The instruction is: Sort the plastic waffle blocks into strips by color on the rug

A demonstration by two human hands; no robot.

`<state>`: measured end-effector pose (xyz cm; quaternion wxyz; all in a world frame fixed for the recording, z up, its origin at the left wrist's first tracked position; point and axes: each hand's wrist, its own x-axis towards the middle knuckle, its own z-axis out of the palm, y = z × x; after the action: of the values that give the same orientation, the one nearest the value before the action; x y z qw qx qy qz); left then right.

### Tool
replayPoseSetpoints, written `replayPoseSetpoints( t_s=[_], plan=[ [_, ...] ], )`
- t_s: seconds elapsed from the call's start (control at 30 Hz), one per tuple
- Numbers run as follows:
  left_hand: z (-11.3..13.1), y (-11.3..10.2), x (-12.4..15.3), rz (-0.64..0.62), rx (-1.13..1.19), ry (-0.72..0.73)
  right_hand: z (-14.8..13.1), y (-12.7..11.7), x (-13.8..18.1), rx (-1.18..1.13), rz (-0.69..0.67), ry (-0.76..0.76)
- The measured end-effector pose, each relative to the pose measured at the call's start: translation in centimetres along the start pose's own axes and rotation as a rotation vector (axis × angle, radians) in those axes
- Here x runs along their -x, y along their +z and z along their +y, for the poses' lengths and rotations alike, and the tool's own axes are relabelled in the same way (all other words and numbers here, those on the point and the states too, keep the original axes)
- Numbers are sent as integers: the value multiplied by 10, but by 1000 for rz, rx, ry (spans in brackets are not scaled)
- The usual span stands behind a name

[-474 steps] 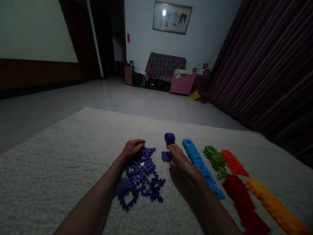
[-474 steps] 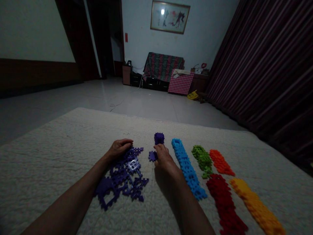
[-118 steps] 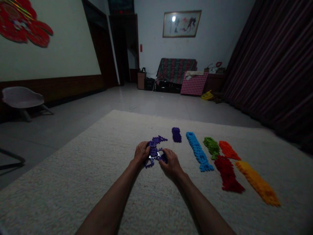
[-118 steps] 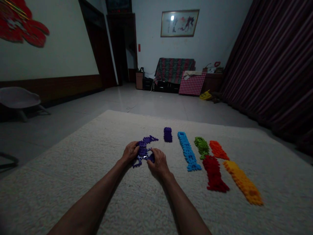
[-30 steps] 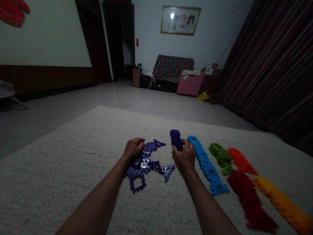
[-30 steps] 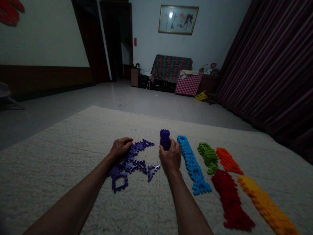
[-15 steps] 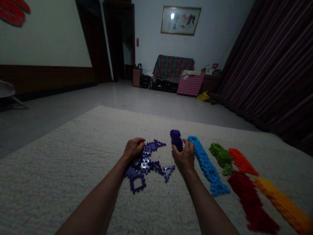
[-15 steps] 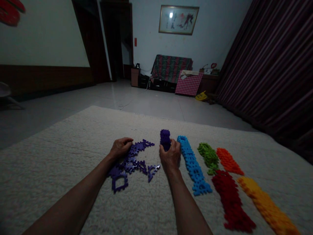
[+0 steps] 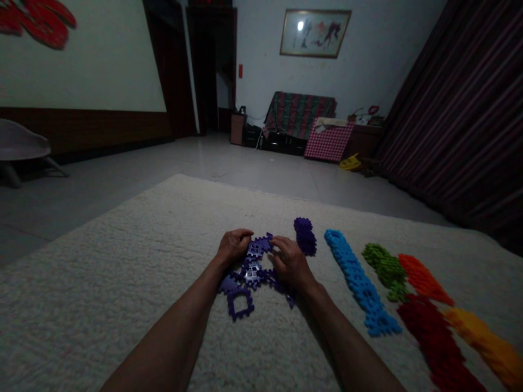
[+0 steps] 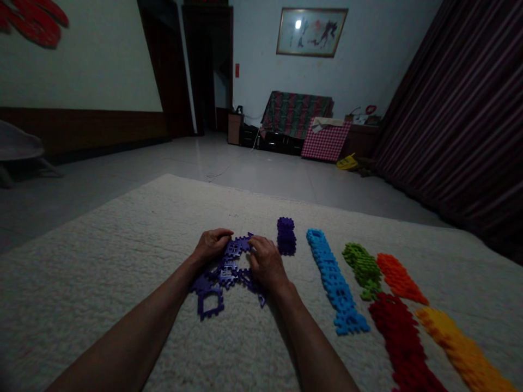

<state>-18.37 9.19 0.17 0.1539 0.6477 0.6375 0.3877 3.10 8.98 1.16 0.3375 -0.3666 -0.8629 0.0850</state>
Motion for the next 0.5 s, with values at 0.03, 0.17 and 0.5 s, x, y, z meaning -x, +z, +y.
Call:
replayPoseSetpoints(
  t_s=[0.03,0.17,0.5],
  plan=[
    [0,0,0,-11,4,5,-1,1,-4,31,-52,-1],
    [0,1,-1,-13,11,18,-6,2,-23,155,-248,39],
    [4,-1,2,-8,-7,0,1,-9,-27,144,-154,37]
  ],
)
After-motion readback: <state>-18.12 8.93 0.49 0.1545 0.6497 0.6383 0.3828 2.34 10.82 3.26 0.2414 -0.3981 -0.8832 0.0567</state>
